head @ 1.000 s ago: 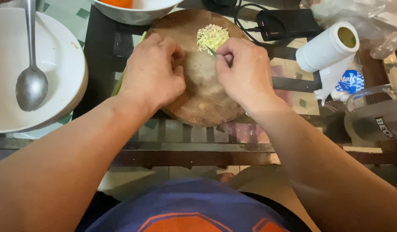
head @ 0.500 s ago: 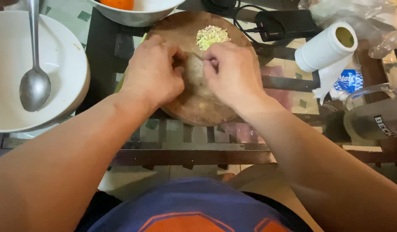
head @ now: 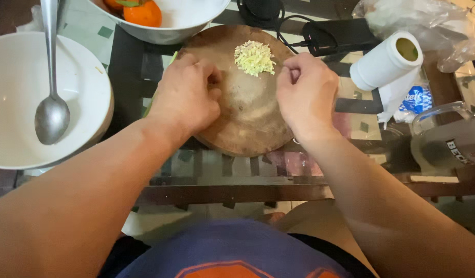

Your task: The person uses a small knife to chop a light-colored vegetable on a wooden cutting board. The chopped pieces are gathered into a pile on the board.

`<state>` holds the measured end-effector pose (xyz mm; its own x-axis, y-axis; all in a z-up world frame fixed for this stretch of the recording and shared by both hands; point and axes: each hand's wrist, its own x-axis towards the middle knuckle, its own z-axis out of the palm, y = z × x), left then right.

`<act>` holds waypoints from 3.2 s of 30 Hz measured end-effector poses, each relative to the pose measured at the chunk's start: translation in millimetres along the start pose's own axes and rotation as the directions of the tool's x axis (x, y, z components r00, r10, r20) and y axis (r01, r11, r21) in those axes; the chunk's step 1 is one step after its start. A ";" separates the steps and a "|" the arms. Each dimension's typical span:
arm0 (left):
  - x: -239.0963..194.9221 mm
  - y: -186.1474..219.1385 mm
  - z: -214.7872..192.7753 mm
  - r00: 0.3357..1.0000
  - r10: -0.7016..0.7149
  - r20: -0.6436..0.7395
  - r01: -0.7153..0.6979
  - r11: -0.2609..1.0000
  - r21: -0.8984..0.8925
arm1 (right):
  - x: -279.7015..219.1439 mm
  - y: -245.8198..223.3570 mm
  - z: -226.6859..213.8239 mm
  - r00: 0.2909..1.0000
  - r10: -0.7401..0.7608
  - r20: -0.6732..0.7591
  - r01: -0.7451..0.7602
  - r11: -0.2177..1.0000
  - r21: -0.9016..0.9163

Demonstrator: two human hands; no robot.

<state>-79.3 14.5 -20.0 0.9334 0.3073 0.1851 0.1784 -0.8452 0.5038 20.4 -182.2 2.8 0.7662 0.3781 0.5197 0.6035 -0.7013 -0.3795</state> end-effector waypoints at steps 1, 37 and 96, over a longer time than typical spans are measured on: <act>-0.3 0.3 -1.2 1.000 0.005 0.002 -0.005 1.000 0.004 | 0.4 0.7 0.4 1.000 0.005 -0.004 -0.005 1.000 0.002; 11.2 3.9 -1.3 0.995 -0.058 0.075 0.057 0.998 0.025 | -30.0 -16.5 2.8 0.987 0.160 0.002 -0.156 0.959 0.237; 46.6 47.4 22.9 0.976 0.197 0.088 -0.207 0.972 0.115 | -3.5 -11.6 -3.2 0.944 -0.063 0.324 0.062 0.998 0.014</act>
<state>-20.1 -21.2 -6.8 0.9739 0.0949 0.2064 0.0161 -0.9351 0.3540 10.0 -177.3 7.8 0.7569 0.5969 0.2663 0.6526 -0.6682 -0.3571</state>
